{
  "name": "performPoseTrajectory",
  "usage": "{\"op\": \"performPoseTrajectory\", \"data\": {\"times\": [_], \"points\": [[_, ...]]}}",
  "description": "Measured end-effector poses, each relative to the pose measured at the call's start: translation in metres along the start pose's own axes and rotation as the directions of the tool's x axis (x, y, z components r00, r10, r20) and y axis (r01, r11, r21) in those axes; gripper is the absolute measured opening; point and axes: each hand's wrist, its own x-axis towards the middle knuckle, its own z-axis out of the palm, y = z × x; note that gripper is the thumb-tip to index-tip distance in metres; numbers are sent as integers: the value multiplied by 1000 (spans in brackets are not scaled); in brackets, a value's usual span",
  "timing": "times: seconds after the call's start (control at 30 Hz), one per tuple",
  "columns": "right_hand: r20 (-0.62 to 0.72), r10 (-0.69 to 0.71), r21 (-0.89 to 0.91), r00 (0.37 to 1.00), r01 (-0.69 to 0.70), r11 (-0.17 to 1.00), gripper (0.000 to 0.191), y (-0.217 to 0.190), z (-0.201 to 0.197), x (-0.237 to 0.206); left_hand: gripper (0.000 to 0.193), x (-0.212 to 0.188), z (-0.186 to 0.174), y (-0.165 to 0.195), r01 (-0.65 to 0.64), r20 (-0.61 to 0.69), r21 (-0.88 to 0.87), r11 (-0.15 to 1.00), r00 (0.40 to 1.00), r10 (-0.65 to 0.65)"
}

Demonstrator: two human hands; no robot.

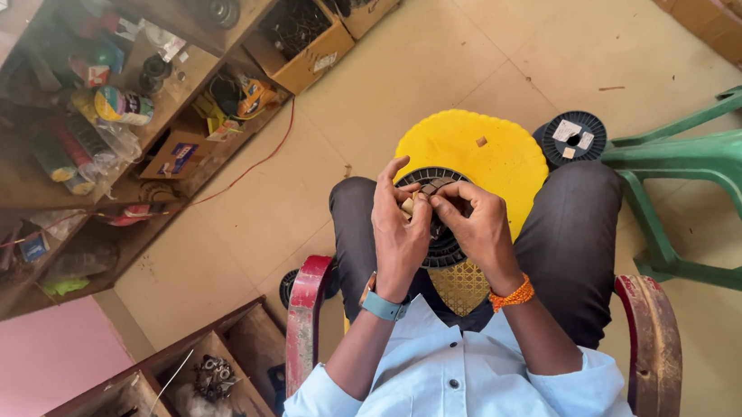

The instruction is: The person sits and assembles small rectangular insulating blocks into the slots of a circular motor stator. They repeatedly pick up blocks, align them, and press them into place while rotating the stator to access different slots.

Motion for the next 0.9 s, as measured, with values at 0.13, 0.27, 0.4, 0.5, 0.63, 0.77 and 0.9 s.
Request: {"op": "performPoseTrajectory", "data": {"times": [0.13,0.27,0.4,0.5,0.63,0.77,0.9], "points": [[-61,-66,-63,996,62,996,20,-1,-1,0,59,-5,4,-1,239,19,-104,965,971,-238],[-102,-322,-96,941,313,945,19,1,-1,-4,76,-19,-7,-9,90,23,-206,974,996,-87],[-64,-363,-230,929,341,912,20,2,-14,-11,83,-33,-16,-19,19,27,-213,977,1000,-13],[60,-398,-298,915,397,868,23,4,-25,-17,83,-39,-17,-25,40,-16,-174,984,999,-43],[177,-408,-335,896,444,831,28,8,-31,-26,71,-41,-5,-30,18,-147,-103,994,989,-33],[192,-329,-394,924,380,837,24,9,-38,-28,41,-39,4,-34,87,-142,-144,986,984,-108],[154,-284,-455,947,323,830,20,9,-46,-32,24,-39,5,-38,42,-135,-109,993,989,-56]]}}
